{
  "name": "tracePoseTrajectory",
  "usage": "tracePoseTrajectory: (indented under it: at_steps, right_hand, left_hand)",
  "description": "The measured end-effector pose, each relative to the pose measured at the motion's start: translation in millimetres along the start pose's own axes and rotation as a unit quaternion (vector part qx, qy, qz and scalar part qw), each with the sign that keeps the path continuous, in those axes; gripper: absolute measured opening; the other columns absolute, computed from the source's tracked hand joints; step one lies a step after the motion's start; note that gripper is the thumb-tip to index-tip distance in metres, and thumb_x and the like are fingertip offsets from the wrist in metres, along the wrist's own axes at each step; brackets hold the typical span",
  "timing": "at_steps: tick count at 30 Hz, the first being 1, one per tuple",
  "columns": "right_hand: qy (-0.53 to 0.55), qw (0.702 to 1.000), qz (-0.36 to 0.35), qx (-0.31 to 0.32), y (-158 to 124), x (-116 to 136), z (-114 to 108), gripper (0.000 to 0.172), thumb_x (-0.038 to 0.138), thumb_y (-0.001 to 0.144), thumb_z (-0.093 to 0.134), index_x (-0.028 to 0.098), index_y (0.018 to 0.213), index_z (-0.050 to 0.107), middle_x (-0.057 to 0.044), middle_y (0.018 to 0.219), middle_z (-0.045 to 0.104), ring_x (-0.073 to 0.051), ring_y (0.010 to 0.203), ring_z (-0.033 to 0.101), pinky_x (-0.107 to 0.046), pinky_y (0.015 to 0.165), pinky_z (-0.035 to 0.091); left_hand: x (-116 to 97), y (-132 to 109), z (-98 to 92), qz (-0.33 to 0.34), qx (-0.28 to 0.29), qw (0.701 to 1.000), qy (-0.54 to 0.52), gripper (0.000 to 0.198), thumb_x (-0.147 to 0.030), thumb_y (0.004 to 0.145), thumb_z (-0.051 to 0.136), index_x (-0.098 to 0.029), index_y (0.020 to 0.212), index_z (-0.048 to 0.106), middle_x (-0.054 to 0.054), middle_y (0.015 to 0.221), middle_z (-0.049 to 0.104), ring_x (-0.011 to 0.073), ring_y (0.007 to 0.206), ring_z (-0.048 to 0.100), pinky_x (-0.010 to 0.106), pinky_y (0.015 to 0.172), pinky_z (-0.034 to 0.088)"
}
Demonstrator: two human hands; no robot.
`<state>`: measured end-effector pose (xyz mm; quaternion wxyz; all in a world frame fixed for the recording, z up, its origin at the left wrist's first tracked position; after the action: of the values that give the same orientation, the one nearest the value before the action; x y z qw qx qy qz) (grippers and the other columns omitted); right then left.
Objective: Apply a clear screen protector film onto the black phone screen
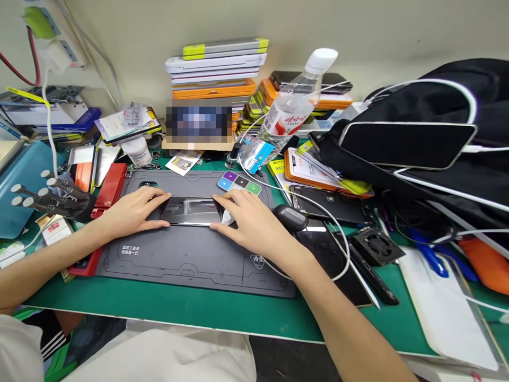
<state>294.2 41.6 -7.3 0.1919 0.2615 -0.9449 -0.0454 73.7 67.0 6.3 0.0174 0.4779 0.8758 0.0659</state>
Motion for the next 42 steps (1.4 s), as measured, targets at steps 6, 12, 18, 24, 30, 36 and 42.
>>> tracePoseTrajectory:
  at_steps: [6, 12, 18, 24, 30, 36, 42]
  right_hand:
    - [-0.004, 1.000, -0.007, -0.009, -2.6, -0.1, 0.4, 0.064, 0.057, 0.109, 0.060, 0.011, 0.153, 0.066, -0.023, 0.139, 0.072, -0.040, 0.127, 0.070, -0.059, 0.111, 0.059]
    - [-0.008, 1.000, -0.011, -0.020, -4.7, -1.4, 1.4, 0.066, 0.060, 0.110, 0.057, 0.011, 0.153, 0.066, -0.024, 0.139, 0.071, -0.040, 0.128, 0.069, -0.059, 0.110, 0.059]
    - [-0.014, 1.000, -0.013, -0.020, -5.6, -1.2, 1.7, 0.068, 0.061, 0.110, 0.056, 0.010, 0.155, 0.065, -0.024, 0.139, 0.071, -0.040, 0.128, 0.069, -0.057, 0.110, 0.058]
    - [-0.012, 1.000, -0.006, -0.015, -6.1, -4.0, 3.2, 0.068, 0.062, 0.109, 0.057, 0.011, 0.154, 0.067, -0.023, 0.138, 0.072, -0.040, 0.125, 0.070, -0.057, 0.107, 0.060]
    - [0.000, 1.000, -0.002, -0.022, -6.8, -6.0, 4.0, 0.066, 0.062, 0.108, 0.059, 0.018, 0.157, 0.066, -0.021, 0.138, 0.072, -0.041, 0.127, 0.070, -0.059, 0.108, 0.059]
    - [-0.002, 0.999, -0.006, -0.033, -7.2, -6.5, 4.7, 0.067, 0.063, 0.109, 0.057, 0.017, 0.156, 0.066, -0.021, 0.139, 0.072, -0.041, 0.127, 0.069, -0.061, 0.109, 0.058]
    - [-0.008, 0.999, -0.018, -0.040, -7.3, -3.2, 3.0, 0.068, 0.064, 0.110, 0.053, 0.013, 0.152, 0.068, -0.023, 0.136, 0.072, -0.041, 0.126, 0.070, -0.060, 0.107, 0.060]
  left_hand:
    - [-1.1, 0.3, -0.8, -0.002, -0.005, 1.000, -0.005, 0.078, -0.069, 0.110, 0.057, -0.002, 0.152, 0.062, 0.024, 0.139, 0.071, 0.0367, 0.122, 0.069, 0.050, 0.104, 0.061]
    - [-1.5, 1.1, -1.6, -0.001, -0.006, 1.000, -0.016, 0.077, -0.068, 0.110, 0.058, -0.004, 0.151, 0.062, 0.023, 0.140, 0.071, 0.0363, 0.122, 0.068, 0.050, 0.107, 0.059]
    - [-2.9, 0.8, -3.1, 0.004, -0.017, 1.000, -0.018, 0.076, -0.068, 0.108, 0.061, -0.004, 0.151, 0.062, 0.021, 0.138, 0.070, 0.0350, 0.120, 0.067, 0.048, 0.107, 0.059]
    - [-3.2, -0.2, -1.5, 0.000, -0.011, 1.000, -0.014, 0.076, -0.067, 0.109, 0.062, -0.005, 0.153, 0.060, 0.022, 0.139, 0.069, 0.0353, 0.122, 0.066, 0.048, 0.110, 0.057]
    - [-3.0, -0.1, 0.5, -0.008, -0.001, 1.000, -0.010, 0.077, -0.067, 0.108, 0.063, -0.005, 0.154, 0.059, 0.021, 0.140, 0.069, 0.0355, 0.123, 0.066, 0.048, 0.110, 0.057]
    - [-4.2, 0.5, -0.1, -0.007, -0.001, 1.000, -0.011, 0.078, -0.067, 0.108, 0.062, -0.003, 0.154, 0.059, 0.023, 0.142, 0.068, 0.0368, 0.123, 0.066, 0.050, 0.110, 0.057]
    - [-3.5, 0.3, -0.4, -0.007, 0.000, 1.000, -0.011, 0.079, -0.068, 0.108, 0.062, -0.004, 0.155, 0.058, 0.023, 0.141, 0.067, 0.0368, 0.124, 0.066, 0.050, 0.110, 0.057]
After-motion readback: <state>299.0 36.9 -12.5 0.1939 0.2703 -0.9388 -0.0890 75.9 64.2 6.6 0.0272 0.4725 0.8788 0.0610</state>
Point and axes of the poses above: each hand's wrist, its own y-axis towards the middle knuckle, its own z-axis out of the palm, x = y × z, the point moved 10 cm from there along y, towards the middle knuckle
